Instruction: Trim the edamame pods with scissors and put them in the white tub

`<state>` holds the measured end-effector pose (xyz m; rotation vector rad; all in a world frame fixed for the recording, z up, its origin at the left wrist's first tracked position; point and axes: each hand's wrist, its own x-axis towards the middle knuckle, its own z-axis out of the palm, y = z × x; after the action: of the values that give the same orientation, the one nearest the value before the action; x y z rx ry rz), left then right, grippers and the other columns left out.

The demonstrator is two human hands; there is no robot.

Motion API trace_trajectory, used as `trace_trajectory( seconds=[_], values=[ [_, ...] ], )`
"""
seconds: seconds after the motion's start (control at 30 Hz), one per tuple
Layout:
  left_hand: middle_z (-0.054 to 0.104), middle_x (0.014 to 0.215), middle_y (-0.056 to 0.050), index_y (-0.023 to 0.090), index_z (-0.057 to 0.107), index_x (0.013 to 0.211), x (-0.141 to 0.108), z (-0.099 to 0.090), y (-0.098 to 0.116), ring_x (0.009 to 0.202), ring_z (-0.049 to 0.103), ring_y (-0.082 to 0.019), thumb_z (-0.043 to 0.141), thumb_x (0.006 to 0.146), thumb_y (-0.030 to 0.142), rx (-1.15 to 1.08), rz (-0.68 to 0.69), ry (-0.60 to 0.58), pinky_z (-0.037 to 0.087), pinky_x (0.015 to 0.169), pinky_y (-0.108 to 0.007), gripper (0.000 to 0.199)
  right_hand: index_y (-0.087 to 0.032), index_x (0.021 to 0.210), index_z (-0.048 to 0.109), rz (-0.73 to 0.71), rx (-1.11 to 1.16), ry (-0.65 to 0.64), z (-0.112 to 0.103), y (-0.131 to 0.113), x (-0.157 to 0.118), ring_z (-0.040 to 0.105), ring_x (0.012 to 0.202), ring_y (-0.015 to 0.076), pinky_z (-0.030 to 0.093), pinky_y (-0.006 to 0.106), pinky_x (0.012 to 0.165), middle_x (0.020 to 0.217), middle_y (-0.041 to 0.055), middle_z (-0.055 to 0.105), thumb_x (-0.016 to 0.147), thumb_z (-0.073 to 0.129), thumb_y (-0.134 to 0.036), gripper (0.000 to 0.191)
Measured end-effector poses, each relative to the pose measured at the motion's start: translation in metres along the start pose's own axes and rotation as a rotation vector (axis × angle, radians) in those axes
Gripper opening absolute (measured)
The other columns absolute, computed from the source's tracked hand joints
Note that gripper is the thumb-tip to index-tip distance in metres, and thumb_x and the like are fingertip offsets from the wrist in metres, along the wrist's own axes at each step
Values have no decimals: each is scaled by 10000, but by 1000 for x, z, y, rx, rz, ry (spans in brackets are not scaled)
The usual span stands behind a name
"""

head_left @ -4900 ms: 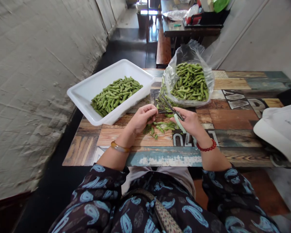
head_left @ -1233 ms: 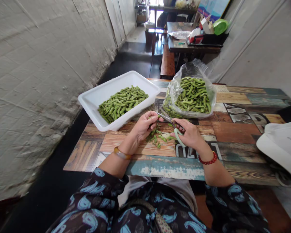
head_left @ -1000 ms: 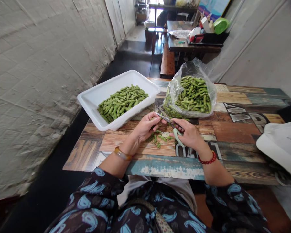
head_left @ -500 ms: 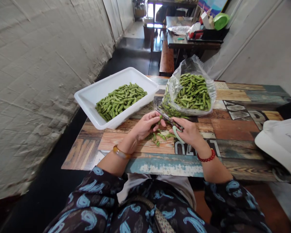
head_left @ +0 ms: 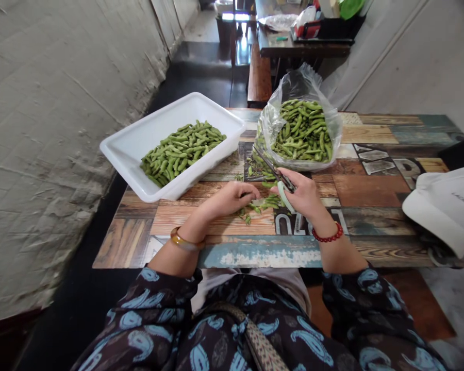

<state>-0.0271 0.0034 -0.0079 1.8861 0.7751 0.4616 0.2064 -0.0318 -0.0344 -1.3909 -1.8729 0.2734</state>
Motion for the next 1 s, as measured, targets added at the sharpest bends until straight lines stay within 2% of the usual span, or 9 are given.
trace_trajectory(
  seconds=[0.13,0.23,0.33,0.43,0.53,0.67,0.73,0.83,1.0],
  values=[
    [670,683,-24,196,717,722,-1,4,-1,616,526,-143,660,729,188,288,-2,-20,355,611,-254,58,-195,1211,671,6,-6,5,-1,-2,1,702,1006,264,565,413,929,1088,101,741,848,661,-410,422],
    [624,639,-15,204,677,664,-2,9,0,581,472,-140,674,666,133,327,-14,8,323,585,-260,71,-205,1217,669,11,-1,-10,-1,-3,1,698,1012,264,560,416,939,1099,97,738,846,665,-403,421],
    [551,586,5,194,641,669,-1,11,3,549,412,-127,663,676,119,298,-43,79,297,566,-262,78,-203,1212,671,11,16,-14,-1,-3,1,699,1011,262,560,413,939,1108,96,737,839,671,-402,422],
    [529,620,19,175,625,727,0,6,7,587,428,-114,669,735,176,109,-24,170,314,580,-246,44,-207,1211,672,23,39,3,0,-2,1,700,1020,258,562,407,940,1127,92,736,833,677,-405,427],
    [536,682,16,157,594,747,-1,-1,11,616,447,-94,692,768,263,-186,-13,280,336,585,-228,146,-192,1201,676,40,73,21,0,-3,1,710,990,249,575,388,915,1134,100,736,835,670,-421,432],
    [444,590,64,152,580,809,-2,-4,11,468,313,-39,758,722,307,-646,-107,394,208,458,-212,252,-188,1200,671,35,99,0,0,-6,0,717,912,233,587,373,864,1073,96,745,829,671,-428,442],
    [457,589,67,136,611,882,-1,-4,8,447,296,-23,798,678,305,-800,-133,416,173,437,-206,324,-200,1214,657,11,97,-31,-1,-8,0,708,911,234,584,377,859,1049,92,739,829,673,-417,442],
    [533,642,43,115,637,937,1,-4,6,450,329,-11,833,633,312,-896,-142,438,177,424,-190,411,-198,1246,624,-41,91,-91,-1,-11,-1,688,915,239,578,383,847,1033,98,720,829,680,-392,463],
    [601,704,11,129,603,832,1,-2,6,444,369,-10,814,670,372,-866,-149,457,197,409,-174,361,-220,1282,578,-104,71,-180,1,-12,-1,652,855,221,571,373,809,980,75,679,816,709,-346,500]
  ],
)
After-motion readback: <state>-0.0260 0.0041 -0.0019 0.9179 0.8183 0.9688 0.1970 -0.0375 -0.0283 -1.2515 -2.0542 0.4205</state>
